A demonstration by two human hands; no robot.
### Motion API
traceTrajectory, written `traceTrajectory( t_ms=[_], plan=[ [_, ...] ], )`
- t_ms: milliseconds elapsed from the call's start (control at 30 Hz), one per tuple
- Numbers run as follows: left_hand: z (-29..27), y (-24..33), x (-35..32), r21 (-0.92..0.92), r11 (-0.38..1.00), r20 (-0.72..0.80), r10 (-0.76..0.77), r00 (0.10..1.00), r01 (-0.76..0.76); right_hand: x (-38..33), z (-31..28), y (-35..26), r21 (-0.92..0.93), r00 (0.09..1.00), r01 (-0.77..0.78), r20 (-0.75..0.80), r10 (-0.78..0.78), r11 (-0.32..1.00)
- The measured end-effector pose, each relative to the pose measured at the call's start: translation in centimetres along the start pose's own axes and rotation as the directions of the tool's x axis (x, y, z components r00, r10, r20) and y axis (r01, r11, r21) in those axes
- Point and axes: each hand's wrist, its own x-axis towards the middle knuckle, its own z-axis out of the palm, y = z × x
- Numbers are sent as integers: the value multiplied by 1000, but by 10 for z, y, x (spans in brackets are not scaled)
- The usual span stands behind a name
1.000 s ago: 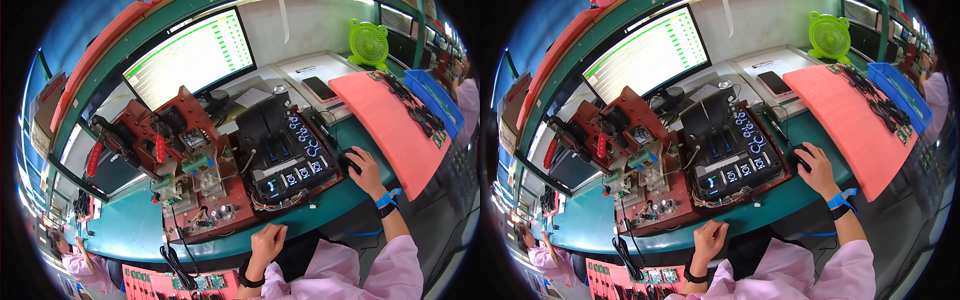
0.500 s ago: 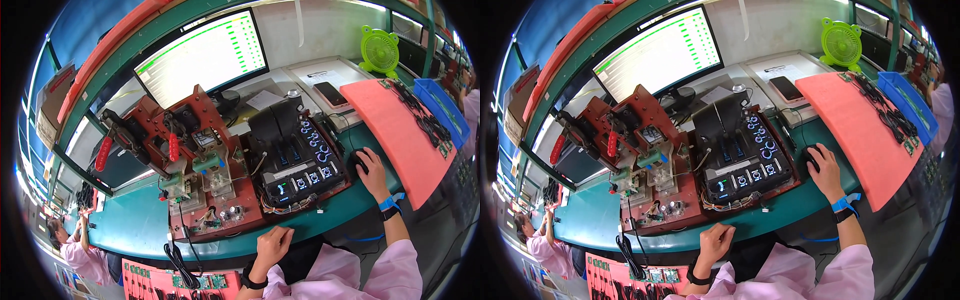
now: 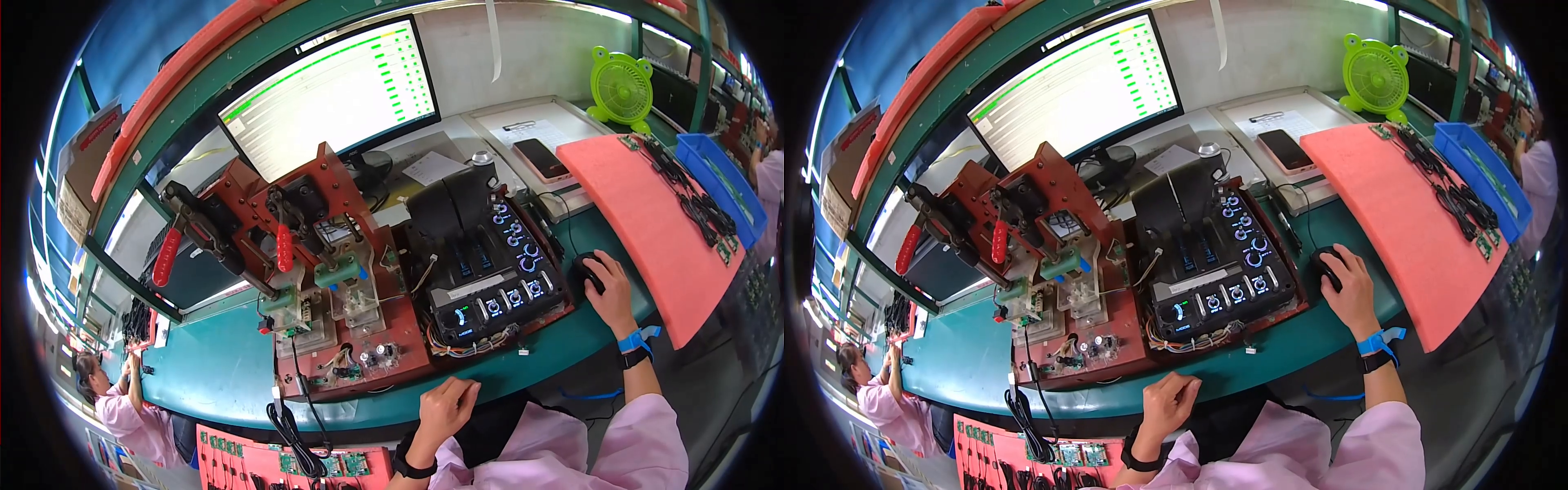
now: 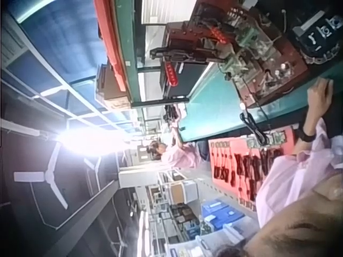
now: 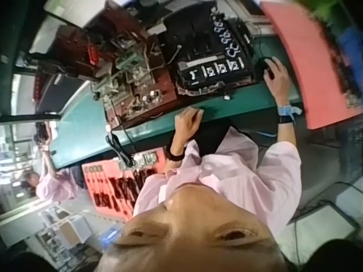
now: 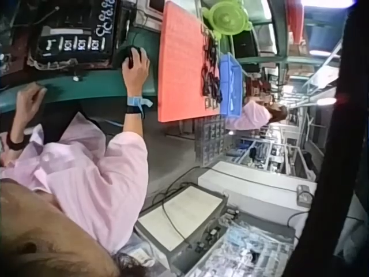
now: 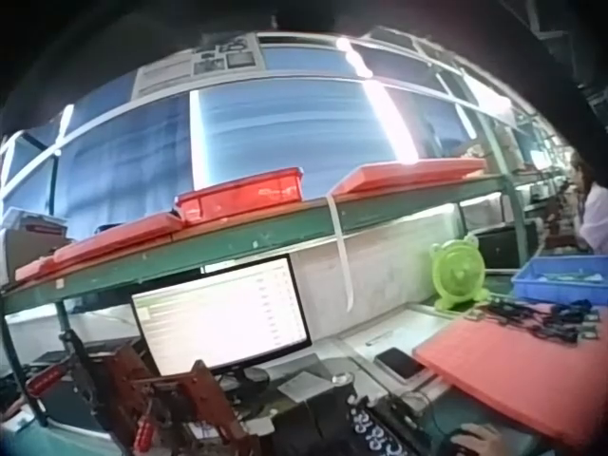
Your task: The person operates a testing machine and a controller, then disconnects a circuit board and places it on a foam pad. They mark the board with a pen, cover the pad with another foam layer, and move the stack to the side.
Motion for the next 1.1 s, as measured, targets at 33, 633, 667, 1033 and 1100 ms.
traceTrajectory(
  t_ms=[33, 633, 667, 1033, 1100],
  plan=[
    [0, 0, 0, -3, 1000, 1, -9, 1000, 9, 0, 0, -1, 1, 1000, 3, 1, -3, 1000],
    [-5, -1, 1, -109, 989, -19, -102, 995, 100, -1, -1, -2, 33, 999, 31, 22, -32, 999],
    [-5, -1, 0, -120, 987, -17, -113, 993, 110, -1, -2, -3, 35, 999, 35, 19, -36, 999],
    [-9, 2, 1, -162, 966, 24, -201, 979, 202, -2, -5, -4, 71, 997, 74, 24, -76, 995],
    [-8, -1, 1, -176, 968, 5, -181, 984, 179, -2, -6, -3, 81, 996, 79, 33, -82, 994]
  ],
)
